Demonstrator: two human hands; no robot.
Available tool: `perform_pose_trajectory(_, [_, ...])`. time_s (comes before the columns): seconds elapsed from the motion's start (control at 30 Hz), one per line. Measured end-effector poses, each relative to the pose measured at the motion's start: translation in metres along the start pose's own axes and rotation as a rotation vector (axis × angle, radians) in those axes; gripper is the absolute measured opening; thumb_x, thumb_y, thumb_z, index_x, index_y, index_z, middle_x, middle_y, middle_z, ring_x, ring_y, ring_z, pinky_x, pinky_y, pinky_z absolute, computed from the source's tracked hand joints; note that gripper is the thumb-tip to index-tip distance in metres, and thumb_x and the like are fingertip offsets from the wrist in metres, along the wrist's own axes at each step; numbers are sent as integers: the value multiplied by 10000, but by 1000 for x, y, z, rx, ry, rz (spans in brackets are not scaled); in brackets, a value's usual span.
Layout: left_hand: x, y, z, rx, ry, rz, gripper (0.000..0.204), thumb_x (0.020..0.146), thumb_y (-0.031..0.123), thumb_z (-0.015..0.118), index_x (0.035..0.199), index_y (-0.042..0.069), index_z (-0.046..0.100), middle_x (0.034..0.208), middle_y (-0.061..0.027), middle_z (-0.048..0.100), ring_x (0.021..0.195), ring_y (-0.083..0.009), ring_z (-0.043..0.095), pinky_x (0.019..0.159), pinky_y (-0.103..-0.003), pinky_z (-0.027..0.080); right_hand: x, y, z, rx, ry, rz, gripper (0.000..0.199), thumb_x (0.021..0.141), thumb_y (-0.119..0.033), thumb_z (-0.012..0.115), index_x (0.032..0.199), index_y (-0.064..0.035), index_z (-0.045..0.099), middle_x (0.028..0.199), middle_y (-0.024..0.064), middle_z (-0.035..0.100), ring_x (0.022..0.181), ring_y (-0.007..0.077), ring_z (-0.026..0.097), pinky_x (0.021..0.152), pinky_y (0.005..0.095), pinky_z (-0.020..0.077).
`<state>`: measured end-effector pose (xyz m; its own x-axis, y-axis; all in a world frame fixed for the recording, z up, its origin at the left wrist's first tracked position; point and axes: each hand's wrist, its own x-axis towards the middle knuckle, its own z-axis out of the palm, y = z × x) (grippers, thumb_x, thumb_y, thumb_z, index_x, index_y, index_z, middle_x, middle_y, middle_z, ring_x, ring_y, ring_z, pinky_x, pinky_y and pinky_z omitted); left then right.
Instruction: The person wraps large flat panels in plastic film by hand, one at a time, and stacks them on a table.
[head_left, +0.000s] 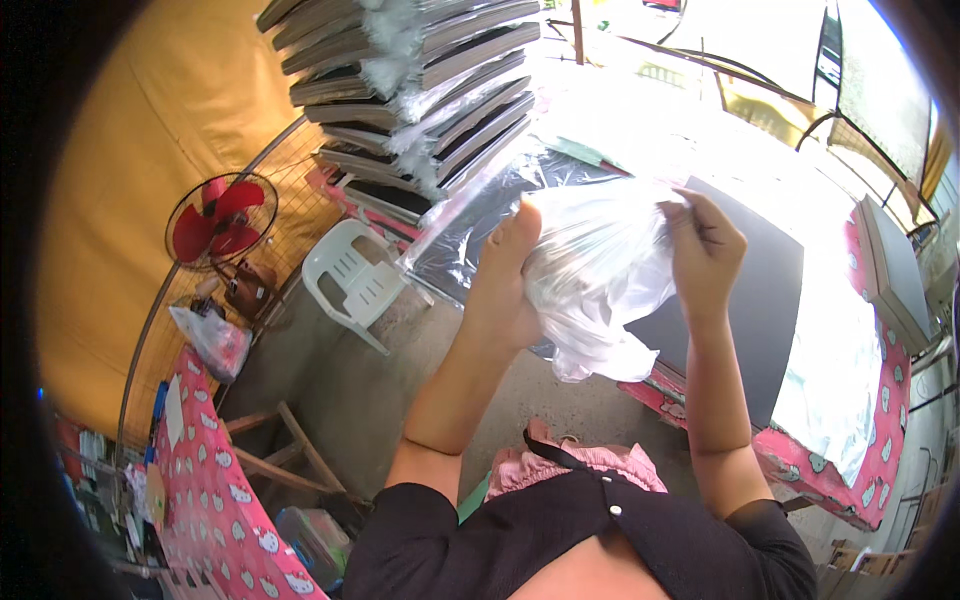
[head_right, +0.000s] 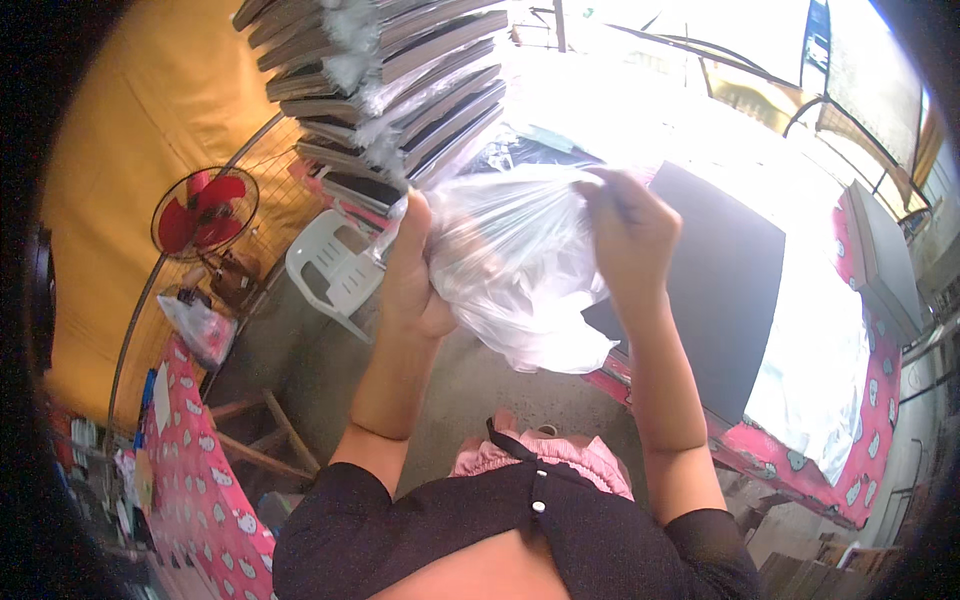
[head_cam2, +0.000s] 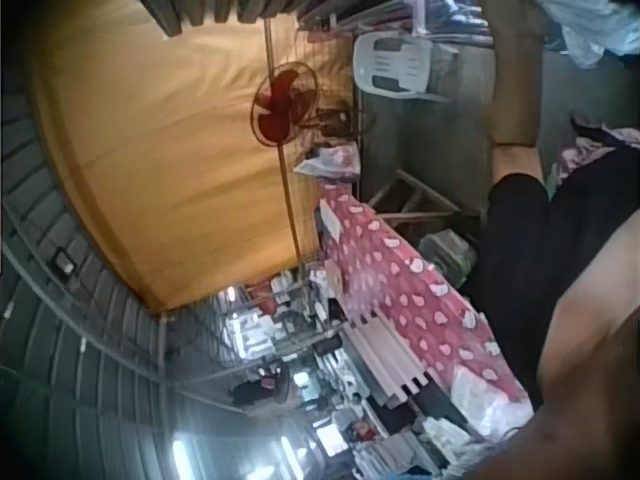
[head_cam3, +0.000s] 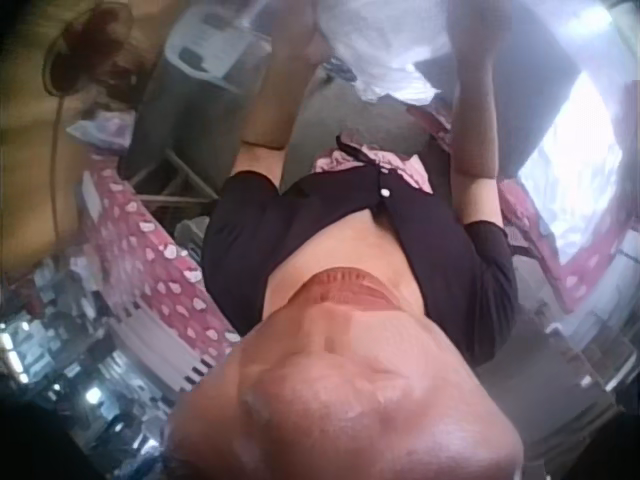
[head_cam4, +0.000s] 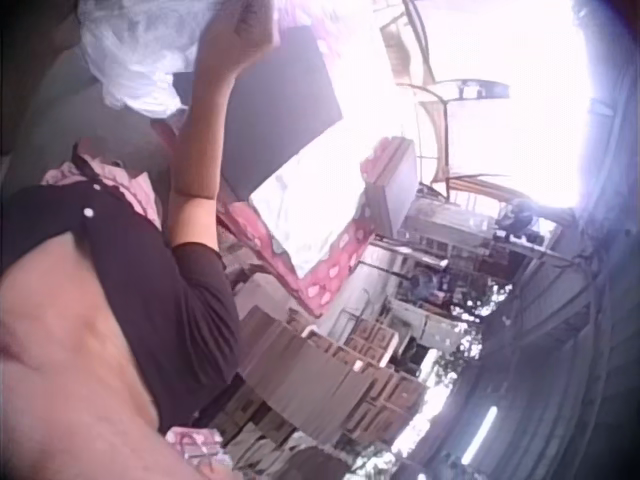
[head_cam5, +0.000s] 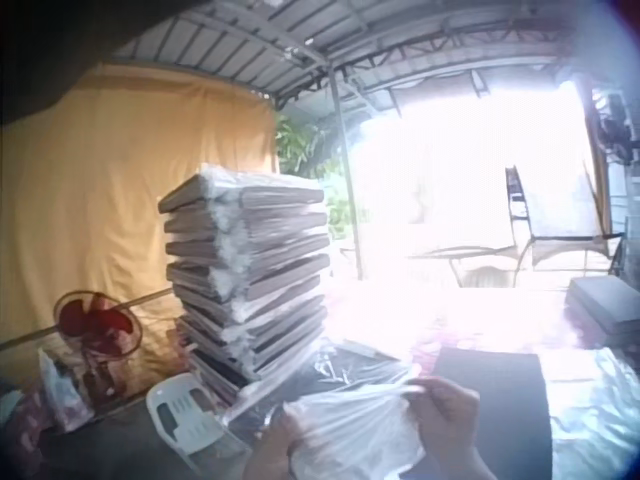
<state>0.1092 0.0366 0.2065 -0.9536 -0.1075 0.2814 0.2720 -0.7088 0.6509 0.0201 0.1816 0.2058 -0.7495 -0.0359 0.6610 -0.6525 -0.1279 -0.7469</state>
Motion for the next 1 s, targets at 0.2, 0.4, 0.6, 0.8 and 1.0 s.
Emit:
perform_pose_trajectory(0.2, [27, -10, -117, -102, 15, -169, 330, 812, 249, 552, 1031, 10, 492, 806, -36, 555, 671, -136, 550, 565, -256, 468, -26, 22, -30, 72, 132, 228, 80, 785, -15, 504, 806, 3, 579, 708, -11, 508, 649, 60, 457, 589, 186, 389])
perform_pose_trajectory(0.4, [-106, 165, -362, 128, 969, -65, 68, 771, 79, 525, 830, 50, 543, 703, -92, 550, 645, -231, 545, 598, -365, 464, -115, 88, -403, -994, 755, 252, 319, 828, -285, 459, 834, 0, 601, 646, 33, 554, 535, 149, 505, 493, 271, 424])
perform_pose_trajectory(0.6, [-165, 283, -352, 825, 1060, 1060, 353, 716, 131, 613, 1023, 21, 478, 994, -110, 527, 855, -210, 530, 680, -321, 427, -188, 2, -593, -1728, 964, 304, 392, 811, -353, 472, 859, 5, 625, 679, 83, 616, 543, 204, 568, 489, 315, 453])
perform_pose_trajectory(0.8, [11, -5, -118, 1038, -132, 53, 351, 635, 166, 675, 934, 44, 538, 1151, -77, 469, 1002, -176, 470, 810, -292, 398, -59, 13, -124, -558, -149, 190, 250, 781, -223, 519, 861, -11, 625, 747, 101, 610, 610, 184, 573, 535, 286, 450])
perform_pose_trajectory(1.0, [17, -64, -41, 1032, -394, 39, 197, 647, 96, 712, 625, 16, 534, 1213, -126, 435, 1088, -174, 433, 806, -306, 412, -39, -30, -84, -690, -92, 324, 142, 751, -92, 566, 863, -27, 626, 815, 120, 603, 677, 165, 577, 580, 258, 446])
